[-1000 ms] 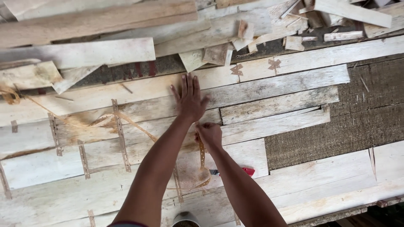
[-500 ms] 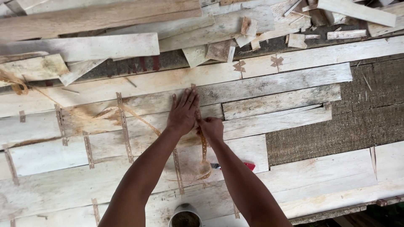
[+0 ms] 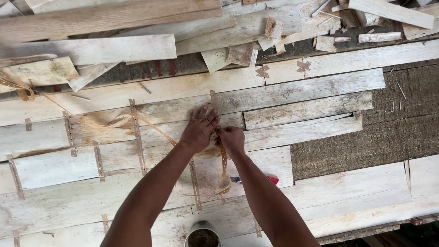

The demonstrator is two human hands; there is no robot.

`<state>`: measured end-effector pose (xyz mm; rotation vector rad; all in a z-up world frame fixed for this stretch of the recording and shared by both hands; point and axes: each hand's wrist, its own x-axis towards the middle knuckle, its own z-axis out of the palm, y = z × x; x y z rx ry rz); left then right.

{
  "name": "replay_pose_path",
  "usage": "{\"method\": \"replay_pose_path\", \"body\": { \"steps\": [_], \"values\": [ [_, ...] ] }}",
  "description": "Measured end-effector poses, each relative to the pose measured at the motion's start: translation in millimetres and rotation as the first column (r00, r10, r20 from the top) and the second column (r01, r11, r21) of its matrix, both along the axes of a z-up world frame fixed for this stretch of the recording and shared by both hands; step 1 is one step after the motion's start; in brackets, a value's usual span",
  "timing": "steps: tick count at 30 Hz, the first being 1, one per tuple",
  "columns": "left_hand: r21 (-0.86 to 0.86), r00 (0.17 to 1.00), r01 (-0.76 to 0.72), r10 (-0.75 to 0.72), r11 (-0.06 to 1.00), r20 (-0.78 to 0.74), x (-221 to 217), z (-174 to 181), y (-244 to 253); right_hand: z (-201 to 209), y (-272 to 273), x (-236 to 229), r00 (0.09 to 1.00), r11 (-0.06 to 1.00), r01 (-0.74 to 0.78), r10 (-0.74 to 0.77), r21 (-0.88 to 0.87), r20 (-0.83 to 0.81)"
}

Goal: The person applies a brown paste from a small container onto thin strips of material and places them onto a wooden surface. They use a red utility knife to spread and smooth the paste along the strips. The person repeats this process across multiple sections of the wooden surface.

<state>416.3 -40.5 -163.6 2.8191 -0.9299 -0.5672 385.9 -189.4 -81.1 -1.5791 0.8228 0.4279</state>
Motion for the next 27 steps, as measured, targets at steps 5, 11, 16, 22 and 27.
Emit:
{"method": "replay_pose_path", "body": {
  "steps": [5, 11, 16, 22, 27],
  "values": [
    [-0.024, 1.0, 0.013, -0.013, 1.0, -0.006, -2, -4, 3, -6, -1, -6, 0.999, 1.0, -0.025, 0.025, -0.014, 0.02],
    [-0.02, 0.999, 0.006, -0.006, 1.0, -0.034, 3, 12, -4, -14, -6, -2, 1.0, 1.0, -0.013, 0.012, 0.027, 0.026],
    [0.062, 0.995, -0.027, 0.033, 0.998, -0.091, 0, 46, -10, -22, -3, -3, 0.999, 0.999, -0.026, 0.025, 0.023, 0.047],
    [-0.008, 0.964, -0.215, 0.211, 0.977, -0.163, -38, 27, -17, -56, -11, -28, 0.996, 0.987, 0.04, -0.026, 0.157, -0.086],
    [-0.058, 0.925, -0.334, 0.315, 0.941, -0.214, -54, 47, -22, 1, -31, -62, 0.835, 0.795, -0.519, 0.55, -0.314, 0.011]
  ]
}}
